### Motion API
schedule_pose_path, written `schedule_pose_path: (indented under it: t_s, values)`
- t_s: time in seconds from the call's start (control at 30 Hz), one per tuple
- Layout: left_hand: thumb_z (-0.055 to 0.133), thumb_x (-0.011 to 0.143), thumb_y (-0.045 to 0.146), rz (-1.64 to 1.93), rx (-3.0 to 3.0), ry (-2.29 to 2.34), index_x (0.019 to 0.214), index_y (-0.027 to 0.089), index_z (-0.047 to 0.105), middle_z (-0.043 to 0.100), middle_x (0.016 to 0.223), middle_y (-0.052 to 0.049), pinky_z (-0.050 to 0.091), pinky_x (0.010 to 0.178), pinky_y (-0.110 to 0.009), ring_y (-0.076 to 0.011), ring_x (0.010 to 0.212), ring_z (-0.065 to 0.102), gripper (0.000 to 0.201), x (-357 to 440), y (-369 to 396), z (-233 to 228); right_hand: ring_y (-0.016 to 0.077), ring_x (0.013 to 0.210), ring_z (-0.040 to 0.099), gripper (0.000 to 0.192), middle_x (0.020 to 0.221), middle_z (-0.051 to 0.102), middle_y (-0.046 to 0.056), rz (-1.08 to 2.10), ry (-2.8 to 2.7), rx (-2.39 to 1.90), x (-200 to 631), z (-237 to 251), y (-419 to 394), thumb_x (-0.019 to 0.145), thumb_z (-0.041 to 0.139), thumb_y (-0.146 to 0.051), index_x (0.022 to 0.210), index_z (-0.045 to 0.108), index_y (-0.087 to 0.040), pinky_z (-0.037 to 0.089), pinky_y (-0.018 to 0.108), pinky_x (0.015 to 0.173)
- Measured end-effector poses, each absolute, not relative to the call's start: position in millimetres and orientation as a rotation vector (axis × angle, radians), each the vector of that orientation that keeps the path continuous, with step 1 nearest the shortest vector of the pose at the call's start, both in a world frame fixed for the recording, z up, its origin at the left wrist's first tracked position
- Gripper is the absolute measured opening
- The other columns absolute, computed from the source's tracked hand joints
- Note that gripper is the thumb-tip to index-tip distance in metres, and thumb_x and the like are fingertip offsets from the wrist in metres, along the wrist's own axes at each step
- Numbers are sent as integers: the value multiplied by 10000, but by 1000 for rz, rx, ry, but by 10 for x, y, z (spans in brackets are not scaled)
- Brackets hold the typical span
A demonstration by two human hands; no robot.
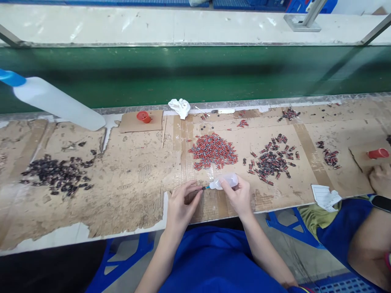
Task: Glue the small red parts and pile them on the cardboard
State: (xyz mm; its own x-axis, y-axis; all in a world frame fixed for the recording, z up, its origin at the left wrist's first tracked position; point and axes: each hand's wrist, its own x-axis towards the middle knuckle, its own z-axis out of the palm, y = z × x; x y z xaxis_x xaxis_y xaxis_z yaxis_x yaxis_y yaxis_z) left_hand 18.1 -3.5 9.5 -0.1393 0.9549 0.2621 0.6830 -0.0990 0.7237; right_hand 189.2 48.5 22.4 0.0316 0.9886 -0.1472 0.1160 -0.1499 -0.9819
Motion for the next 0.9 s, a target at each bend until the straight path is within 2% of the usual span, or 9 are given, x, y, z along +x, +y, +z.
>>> schedule_pose_path:
  t_s: [0.27,0.4,0.5,0.57,0.7,0.9]
  values:
    - [626,874,243,1132,1861,1814,1063,227,628,758,868,-20,550,797,-357,-200,871,695,189,187,-24,98,174,599,616,234,633,665,24,1209,-1087,-1386,1905,278,512,736,691,-392,680,657,-168,507,280,563]
    - [642,855,283,1106,1911,1894,950,252,699,707,951,-64,533,794,-391,-236,912,622,114,180,-3,92,188,649,657,275,749,707,32,1162,-1123,-1394,1947,299,474,718,719,-409,861,663,-182,529,282,562]
    - [646,850,295,1103,1900,1916,837,258,707,678,1001,-79,522,815,-411,-251,960,602,72,151,-6,69,198,697,674,256,818,732,51,1012,-1406,-1474,1979,324,417,739,728,-385,909,662,-204,548,308,643]
    - [621,869,293,1122,1838,1902,841,259,696,689,972,-69,523,817,-410,-244,950,611,87,114,-24,60,221,775,670,209,874,732,75,786,-1603,-1521,1984,355,402,764,717,-370,900,680,-217,545,351,735]
    - [596,891,306,1193,1672,1839,865,247,677,720,862,-34,551,793,-369,-207,868,651,103,27,-85,90,268,962,587,142,964,690,100,365,-1751,-1519,1880,422,484,818,686,-346,889,717,-227,487,437,883]
    - [613,881,311,1283,1512,1859,908,230,691,722,861,-30,578,741,-303,-172,814,687,116,-5,-155,214,298,925,478,126,880,621,116,315,-1921,-1675,1493,400,715,851,657,-251,755,731,-216,434,468,823]
